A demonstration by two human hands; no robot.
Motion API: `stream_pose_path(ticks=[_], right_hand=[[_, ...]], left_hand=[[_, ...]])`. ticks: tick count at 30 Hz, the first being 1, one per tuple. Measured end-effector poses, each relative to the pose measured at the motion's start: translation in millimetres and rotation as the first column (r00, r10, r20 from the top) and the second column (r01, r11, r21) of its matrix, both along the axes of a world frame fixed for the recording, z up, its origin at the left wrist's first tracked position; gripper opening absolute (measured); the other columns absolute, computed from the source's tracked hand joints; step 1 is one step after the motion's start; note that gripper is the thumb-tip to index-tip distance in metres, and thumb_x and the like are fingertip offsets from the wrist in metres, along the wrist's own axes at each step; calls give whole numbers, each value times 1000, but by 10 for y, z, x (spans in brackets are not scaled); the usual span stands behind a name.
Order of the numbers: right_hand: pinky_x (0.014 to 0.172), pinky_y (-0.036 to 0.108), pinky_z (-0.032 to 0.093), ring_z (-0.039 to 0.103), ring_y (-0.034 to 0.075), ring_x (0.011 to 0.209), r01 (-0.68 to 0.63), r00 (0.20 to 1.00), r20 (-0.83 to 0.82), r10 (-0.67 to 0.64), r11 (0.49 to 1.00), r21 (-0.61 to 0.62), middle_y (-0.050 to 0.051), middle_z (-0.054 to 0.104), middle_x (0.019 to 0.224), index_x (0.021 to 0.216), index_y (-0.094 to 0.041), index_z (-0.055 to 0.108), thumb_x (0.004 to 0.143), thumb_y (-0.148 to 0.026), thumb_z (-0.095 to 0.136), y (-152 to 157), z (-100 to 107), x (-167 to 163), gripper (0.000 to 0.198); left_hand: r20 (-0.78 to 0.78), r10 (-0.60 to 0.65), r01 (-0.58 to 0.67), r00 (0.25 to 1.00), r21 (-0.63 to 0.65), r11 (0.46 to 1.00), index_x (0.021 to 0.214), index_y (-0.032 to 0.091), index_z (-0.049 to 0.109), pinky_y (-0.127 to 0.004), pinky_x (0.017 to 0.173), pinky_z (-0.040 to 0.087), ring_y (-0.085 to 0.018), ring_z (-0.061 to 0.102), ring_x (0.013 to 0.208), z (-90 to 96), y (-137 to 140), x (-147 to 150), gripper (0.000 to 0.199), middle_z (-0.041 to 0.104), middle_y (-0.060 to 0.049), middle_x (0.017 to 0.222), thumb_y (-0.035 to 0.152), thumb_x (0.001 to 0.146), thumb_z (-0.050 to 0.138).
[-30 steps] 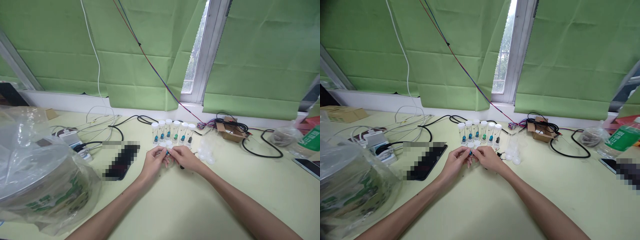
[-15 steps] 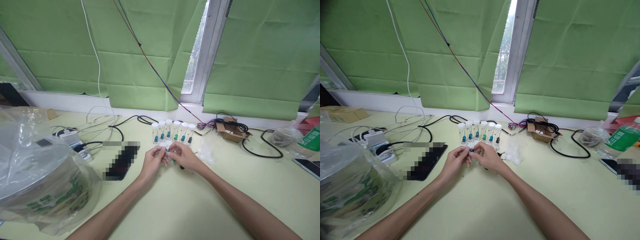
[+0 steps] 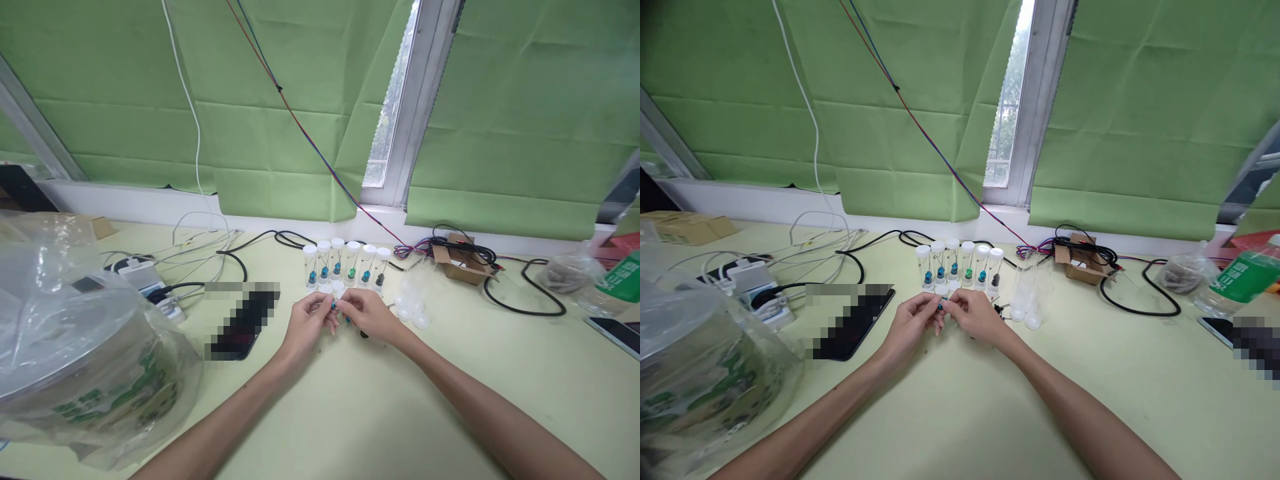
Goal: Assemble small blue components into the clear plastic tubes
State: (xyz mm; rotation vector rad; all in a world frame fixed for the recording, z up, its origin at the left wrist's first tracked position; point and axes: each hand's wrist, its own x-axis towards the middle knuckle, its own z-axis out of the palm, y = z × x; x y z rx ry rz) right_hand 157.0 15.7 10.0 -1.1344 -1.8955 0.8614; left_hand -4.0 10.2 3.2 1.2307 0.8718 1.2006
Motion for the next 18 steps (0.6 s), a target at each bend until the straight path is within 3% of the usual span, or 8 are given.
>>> stream_pose_path(ticks=[6,12,15,18], right_hand=[[54,24,37,48,11,49,-4,997,77,0,999,53,-1,55,54,58,-19,50,98,-43,41,7,-8,1,47],[55,25,40,48,11,46,-11,999,49,12,1000,-29,-2,52,49,58,-19,52,100,-47,32,19,-44,-6,55],[54,25,39,50,11,49,1,999,37,0,1000,-12,-1,56,57,62,-19,53,99,-47,37,20,-38,-3,49],[55,24,40,53,12,56,8,1000,9,-8,1000,4,-1,60,71,79,-20,57,93,-45,51,14,-18,9,29]], left_hand=[[0,-32,32,999,17,999,79,14,63,-26,48,47,-13,56,53,-34,23,-5,29,60,-2,66,42,79,69],[-12,-45,46,999,20,999,79,14,63,-26,48,47,-14,57,54,-23,15,3,30,60,-3,66,43,79,69],[-6,-27,27,1000,11,1000,79,14,63,-26,48,47,-14,57,55,-4,11,4,30,61,-3,67,44,78,69],[-6,-4,4,1000,3,1000,79,14,63,-25,48,47,-13,56,53,13,11,2,30,60,-2,63,43,78,69]])
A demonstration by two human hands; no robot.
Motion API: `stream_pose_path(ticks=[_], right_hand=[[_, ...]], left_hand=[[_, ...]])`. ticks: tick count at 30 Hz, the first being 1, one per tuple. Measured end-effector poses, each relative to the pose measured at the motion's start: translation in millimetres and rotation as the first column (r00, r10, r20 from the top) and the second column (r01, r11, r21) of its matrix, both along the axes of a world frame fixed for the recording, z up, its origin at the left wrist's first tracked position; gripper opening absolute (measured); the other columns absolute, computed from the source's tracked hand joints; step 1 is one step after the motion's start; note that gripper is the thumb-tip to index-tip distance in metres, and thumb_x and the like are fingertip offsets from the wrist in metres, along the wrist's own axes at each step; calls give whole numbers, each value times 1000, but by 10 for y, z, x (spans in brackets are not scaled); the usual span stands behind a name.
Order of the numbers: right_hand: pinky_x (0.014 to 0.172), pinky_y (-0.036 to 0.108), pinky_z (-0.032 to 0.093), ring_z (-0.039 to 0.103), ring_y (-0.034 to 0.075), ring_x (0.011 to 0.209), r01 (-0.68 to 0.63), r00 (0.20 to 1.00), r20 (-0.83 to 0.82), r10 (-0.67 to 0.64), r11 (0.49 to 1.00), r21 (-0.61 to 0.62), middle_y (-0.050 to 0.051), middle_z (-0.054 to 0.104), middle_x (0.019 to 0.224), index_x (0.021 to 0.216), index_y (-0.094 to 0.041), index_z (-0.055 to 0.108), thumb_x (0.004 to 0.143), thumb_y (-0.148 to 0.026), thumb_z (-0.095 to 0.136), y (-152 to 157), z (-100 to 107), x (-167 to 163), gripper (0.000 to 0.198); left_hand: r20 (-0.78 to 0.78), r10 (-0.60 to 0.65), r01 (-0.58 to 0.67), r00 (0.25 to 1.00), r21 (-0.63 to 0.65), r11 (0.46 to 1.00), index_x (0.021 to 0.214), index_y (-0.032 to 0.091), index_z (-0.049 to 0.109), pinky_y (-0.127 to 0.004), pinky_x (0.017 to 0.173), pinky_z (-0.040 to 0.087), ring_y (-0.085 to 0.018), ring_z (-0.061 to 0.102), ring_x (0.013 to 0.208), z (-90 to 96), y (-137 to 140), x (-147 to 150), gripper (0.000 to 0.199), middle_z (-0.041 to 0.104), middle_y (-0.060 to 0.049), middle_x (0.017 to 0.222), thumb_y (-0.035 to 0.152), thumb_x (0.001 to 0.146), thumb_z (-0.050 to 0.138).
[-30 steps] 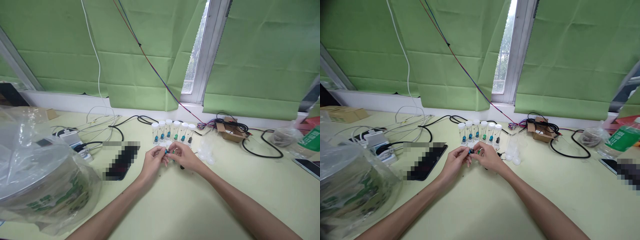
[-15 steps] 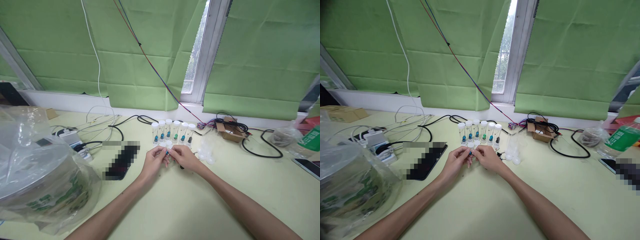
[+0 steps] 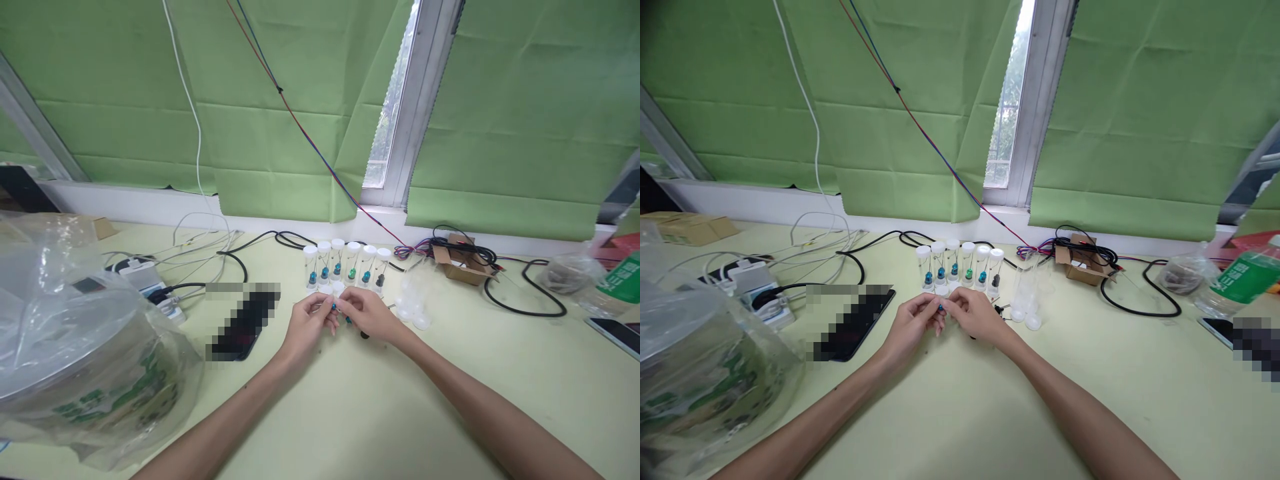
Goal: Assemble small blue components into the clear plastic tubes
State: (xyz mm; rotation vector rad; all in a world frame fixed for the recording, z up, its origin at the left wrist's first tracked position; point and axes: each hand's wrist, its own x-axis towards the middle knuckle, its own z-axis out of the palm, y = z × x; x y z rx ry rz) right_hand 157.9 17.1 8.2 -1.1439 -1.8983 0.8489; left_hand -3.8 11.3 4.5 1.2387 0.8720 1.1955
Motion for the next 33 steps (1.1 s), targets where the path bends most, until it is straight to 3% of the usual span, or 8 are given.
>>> stream_pose_path(ticks=[4,12,28,33], right_hand=[[56,24,40,52,11,60,-11,1000,-23,11,1000,-3,-2,59,79,91,-21,55,82,-38,67,-5,16,17,22],[55,24,38,50,12,61,-12,1000,-15,12,1000,11,-1,58,74,81,-20,55,85,-36,62,-3,19,10,18],[58,25,40,50,12,49,-47,996,79,46,999,10,-1,55,51,57,-19,51,100,-50,32,-14,18,0,56],[54,25,39,51,12,51,-13,999,44,14,1000,-10,0,59,60,66,-18,56,97,-51,38,-3,11,2,48]], left_hand=[[10,17,-17,1000,-13,1000,78,14,63,-25,50,47,-13,56,52,8,-2,-3,30,62,-2,62,43,78,69],[6,9,-8,1000,-8,1000,76,14,64,-25,49,46,-12,54,52,20,-19,-3,29,60,-1,61,43,77,70],[3,-50,49,999,13,999,76,14,63,-26,49,47,-14,57,54,-9,-3,0,29,60,-3,65,42,78,70],[11,-5,5,1000,-3,1000,76,14,63,-25,48,46,-13,56,53,5,-15,3,30,60,-2,63,43,77,71]])
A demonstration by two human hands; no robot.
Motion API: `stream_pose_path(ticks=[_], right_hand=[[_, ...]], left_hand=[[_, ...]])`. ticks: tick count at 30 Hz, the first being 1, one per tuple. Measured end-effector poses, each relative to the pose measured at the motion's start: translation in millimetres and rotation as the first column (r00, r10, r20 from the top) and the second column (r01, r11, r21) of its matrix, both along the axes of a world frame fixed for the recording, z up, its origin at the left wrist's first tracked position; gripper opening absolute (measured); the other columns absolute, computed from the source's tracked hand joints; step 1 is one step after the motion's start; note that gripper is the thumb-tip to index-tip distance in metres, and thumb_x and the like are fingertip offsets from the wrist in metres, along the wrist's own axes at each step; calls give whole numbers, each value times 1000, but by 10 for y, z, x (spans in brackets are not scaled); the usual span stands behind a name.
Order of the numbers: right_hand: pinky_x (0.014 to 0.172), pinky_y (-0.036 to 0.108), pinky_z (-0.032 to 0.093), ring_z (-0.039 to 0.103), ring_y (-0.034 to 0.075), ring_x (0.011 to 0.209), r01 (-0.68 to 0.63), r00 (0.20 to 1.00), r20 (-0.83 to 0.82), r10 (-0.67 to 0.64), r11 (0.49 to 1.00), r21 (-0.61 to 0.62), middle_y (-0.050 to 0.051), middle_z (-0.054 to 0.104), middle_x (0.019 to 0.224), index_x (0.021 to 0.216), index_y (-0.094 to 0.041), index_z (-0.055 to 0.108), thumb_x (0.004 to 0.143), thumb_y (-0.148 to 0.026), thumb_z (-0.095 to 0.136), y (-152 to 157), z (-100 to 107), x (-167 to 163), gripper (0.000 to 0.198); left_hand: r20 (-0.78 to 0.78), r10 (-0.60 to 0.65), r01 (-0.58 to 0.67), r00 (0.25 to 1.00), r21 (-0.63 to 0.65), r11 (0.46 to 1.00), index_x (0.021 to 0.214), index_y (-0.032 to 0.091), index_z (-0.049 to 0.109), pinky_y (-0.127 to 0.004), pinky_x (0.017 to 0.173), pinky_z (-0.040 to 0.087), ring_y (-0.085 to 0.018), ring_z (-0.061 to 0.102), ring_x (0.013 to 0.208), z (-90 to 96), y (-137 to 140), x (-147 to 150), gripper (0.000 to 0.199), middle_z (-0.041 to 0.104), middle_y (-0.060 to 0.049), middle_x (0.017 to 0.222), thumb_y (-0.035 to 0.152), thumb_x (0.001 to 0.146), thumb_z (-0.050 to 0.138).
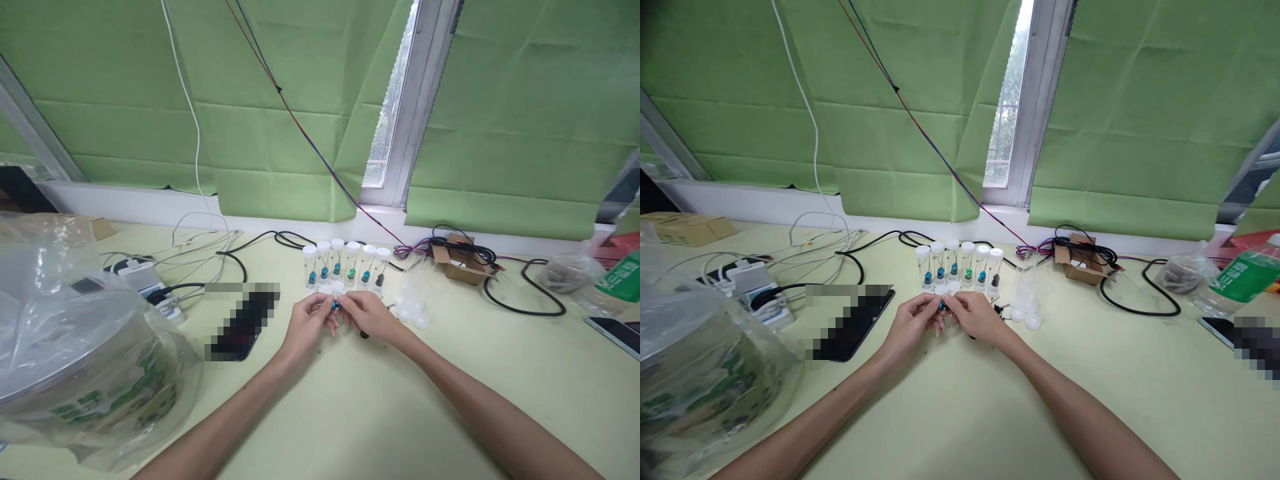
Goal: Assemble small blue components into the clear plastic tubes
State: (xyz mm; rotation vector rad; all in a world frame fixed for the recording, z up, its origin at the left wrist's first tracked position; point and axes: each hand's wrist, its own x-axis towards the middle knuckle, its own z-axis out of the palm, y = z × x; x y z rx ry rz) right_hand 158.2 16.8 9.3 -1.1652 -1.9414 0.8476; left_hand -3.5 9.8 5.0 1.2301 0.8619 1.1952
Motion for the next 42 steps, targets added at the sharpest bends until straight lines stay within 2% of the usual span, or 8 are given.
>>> stream_pose_path(ticks=[3,5,14,18,25,32,37,42], right_hand=[[53,24,38,52,11,56,22,999,-35,-22,1000,11,-1,62,74,84,-20,58,88,-46,58,0,5,12,26],[53,23,38,51,10,57,18,999,-50,-17,1000,13,-2,61,80,90,-20,57,83,-41,67,-2,10,18,24],[53,24,36,49,11,56,17,999,-37,-17,1000,13,-2,59,71,82,-20,57,85,-37,63,-24,21,2,18],[52,24,35,48,11,54,5,1000,-21,-5,1000,13,-2,58,64,75,-19,57,90,-37,55,-29,17,-3,23],[54,25,37,48,12,51,-17,999,46,14,998,64,-1,56,56,61,-19,54,97,-47,41,-12,3,4,48],[57,25,40,52,13,52,-39,998,40,38,999,35,1,60,58,60,-18,55,100,-47,33,6,-15,-5,55],[52,24,36,49,11,53,20,1000,-12,-20,1000,14,-1,61,67,75,-19,57,92,-49,52,-2,-8,4,34],[52,23,36,48,10,56,24,999,-33,-24,1000,10,-2,61,79,86,-20,58,82,-38,67,-8,4,16,21]], left_hand=[[13,26,-26,1000,-9,1000,76,14,63,-25,49,47,-13,56,52,13,-9,-2,30,61,-2,63,43,76,71],[14,35,-34,999,-18,999,75,14,64,-25,49,47,-13,56,51,16,-8,-4,30,61,-3,62,43,76,72],[4,18,-18,1000,-10,1000,76,14,64,-25,48,46,-12,55,51,4,4,-6,30,60,-1,60,43,76,71],[-6,16,-16,1000,-8,1000,76,15,63,-24,48,45,-12,55,51,24,-13,-1,29,60,-1,61,43,77,71],[-6,-13,13,1000,7,1000,76,15,64,-25,49,46,-13,56,53,13,-13,3,29,61,-2,63,43,77,70],[-10,-20,20,1000,8,1000,77,15,63,-25,48,47,-14,57,54,-16,2,7,28,59,-1,64,42,78,70],[-16,19,-19,1000,4,1000,77,14,63,-25,47,46,-13,56,52,-11,-1,4,28,59,-2,62,42,78,69],[-17,22,-22,1000,5,1000,76,14,63,-24,48,47,-12,55,50,-14,8,3,30,60,-2,59,44,79,68]])
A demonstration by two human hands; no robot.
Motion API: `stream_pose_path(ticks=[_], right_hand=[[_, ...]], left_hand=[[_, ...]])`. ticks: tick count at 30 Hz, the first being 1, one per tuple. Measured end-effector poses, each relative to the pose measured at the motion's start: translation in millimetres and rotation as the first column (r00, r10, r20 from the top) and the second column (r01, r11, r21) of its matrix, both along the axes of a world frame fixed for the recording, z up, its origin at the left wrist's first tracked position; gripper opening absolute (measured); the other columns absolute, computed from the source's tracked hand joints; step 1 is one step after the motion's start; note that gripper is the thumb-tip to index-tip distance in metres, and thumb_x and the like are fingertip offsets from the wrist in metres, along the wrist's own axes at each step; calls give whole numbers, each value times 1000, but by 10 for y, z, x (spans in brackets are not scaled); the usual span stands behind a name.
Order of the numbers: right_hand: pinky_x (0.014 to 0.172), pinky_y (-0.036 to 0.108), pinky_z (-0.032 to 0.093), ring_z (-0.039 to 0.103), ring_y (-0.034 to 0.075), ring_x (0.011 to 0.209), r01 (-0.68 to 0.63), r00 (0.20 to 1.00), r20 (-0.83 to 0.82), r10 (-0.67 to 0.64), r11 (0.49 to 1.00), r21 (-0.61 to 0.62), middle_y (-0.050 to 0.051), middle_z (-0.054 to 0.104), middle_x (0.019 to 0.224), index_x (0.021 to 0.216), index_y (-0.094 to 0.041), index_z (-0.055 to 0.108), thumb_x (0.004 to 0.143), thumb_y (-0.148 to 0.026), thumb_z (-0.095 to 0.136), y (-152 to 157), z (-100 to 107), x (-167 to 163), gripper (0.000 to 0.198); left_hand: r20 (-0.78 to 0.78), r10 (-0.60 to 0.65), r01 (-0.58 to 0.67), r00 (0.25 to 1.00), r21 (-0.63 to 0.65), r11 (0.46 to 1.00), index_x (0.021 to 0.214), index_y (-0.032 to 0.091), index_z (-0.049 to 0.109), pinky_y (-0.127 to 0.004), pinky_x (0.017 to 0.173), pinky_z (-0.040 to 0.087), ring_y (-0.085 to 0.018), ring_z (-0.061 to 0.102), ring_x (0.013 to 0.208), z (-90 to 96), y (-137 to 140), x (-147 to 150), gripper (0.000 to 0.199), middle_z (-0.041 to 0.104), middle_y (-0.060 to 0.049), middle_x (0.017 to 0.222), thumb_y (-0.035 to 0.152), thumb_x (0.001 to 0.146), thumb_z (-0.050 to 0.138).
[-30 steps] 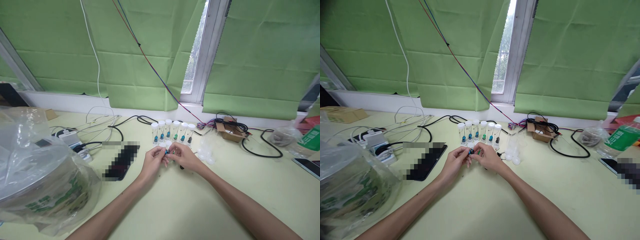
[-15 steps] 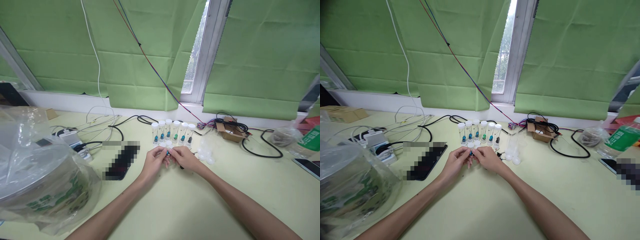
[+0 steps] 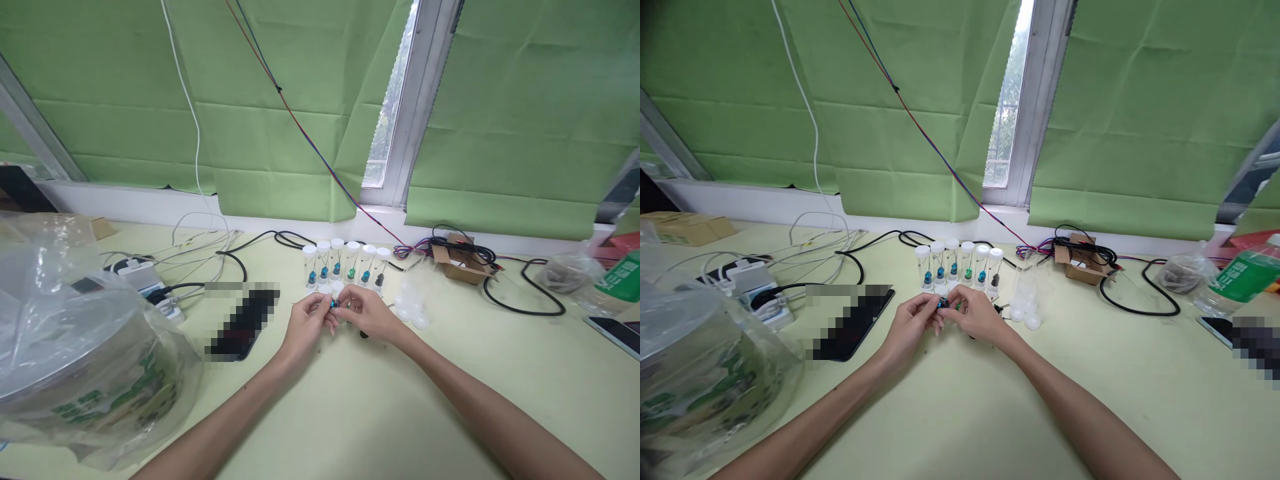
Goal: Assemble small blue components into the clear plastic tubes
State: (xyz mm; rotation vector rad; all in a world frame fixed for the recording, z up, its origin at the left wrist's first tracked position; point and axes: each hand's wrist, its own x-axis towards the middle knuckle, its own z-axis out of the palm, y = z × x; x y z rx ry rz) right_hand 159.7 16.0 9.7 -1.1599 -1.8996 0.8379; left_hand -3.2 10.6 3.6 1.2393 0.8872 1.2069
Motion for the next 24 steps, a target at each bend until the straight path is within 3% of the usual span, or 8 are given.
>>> stream_pose_path(ticks=[8,24], right_hand=[[52,23,34,48,10,55,-6,1000,-9,7,1000,14,-2,59,75,85,-20,58,82,-34,67,-1,16,-3,17],[54,24,38,50,11,57,-4,1000,-20,5,998,62,-3,57,73,83,-20,57,81,-28,67,14,56,35,13]], left_hand=[[31,-10,10,999,4,1000,82,15,60,-24,48,48,-14,58,52,-44,19,5,27,59,-1,61,41,85,60],[127,-54,60,990,-45,997,97,16,60,-28,56,51,-14,60,61,-33,13,5,27,59,-2,72,36,79,67]])
